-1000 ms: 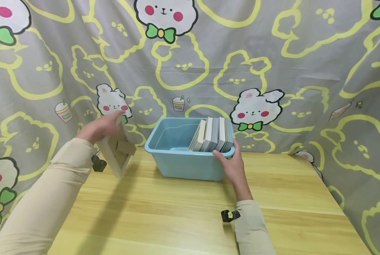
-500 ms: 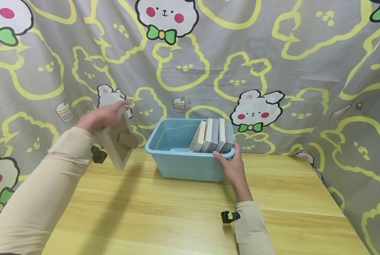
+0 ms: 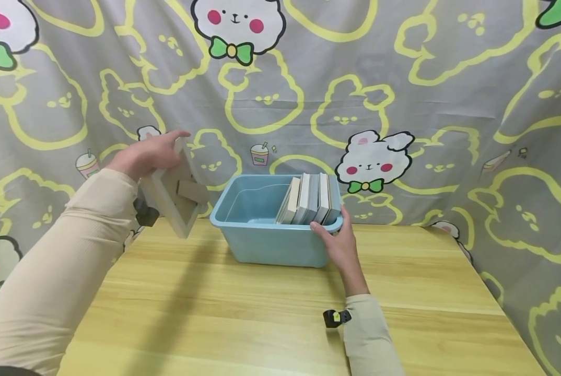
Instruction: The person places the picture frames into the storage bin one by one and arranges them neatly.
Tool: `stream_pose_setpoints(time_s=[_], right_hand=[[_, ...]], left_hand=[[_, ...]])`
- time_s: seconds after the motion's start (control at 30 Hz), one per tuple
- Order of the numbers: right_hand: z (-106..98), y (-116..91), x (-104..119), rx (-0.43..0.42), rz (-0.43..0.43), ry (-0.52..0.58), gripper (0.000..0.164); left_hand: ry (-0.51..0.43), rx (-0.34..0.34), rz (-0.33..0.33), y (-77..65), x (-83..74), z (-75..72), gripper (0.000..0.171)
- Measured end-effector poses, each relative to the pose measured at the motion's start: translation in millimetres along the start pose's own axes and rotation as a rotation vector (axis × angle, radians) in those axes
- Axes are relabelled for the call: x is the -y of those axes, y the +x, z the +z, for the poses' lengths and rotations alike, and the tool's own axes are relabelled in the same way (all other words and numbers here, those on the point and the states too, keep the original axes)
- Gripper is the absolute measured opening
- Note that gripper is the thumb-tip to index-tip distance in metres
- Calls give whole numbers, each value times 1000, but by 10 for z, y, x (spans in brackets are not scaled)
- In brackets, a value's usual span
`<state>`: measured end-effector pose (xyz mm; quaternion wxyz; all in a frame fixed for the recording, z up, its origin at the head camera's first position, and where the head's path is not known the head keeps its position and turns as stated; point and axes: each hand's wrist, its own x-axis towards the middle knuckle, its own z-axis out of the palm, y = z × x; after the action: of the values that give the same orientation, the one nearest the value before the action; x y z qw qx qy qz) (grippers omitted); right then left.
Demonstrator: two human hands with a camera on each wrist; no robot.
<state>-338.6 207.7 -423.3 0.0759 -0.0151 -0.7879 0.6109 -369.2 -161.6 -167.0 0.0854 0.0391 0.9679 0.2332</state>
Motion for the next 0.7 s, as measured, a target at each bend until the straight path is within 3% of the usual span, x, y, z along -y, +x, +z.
stream_pose_setpoints(time_s=[0.33,0.57,0.7], right_hand=[[2,13,-15,-8,-5,5,99],[12,3,-15,-8,1,1,100],[7,4,-19,-7,3,-6,100]], left_hand=[[144,-74,7,18,-207,-45,83],[53,-79,63,55,-302,34,85],[69,-102,85,74,-395,40,84]])
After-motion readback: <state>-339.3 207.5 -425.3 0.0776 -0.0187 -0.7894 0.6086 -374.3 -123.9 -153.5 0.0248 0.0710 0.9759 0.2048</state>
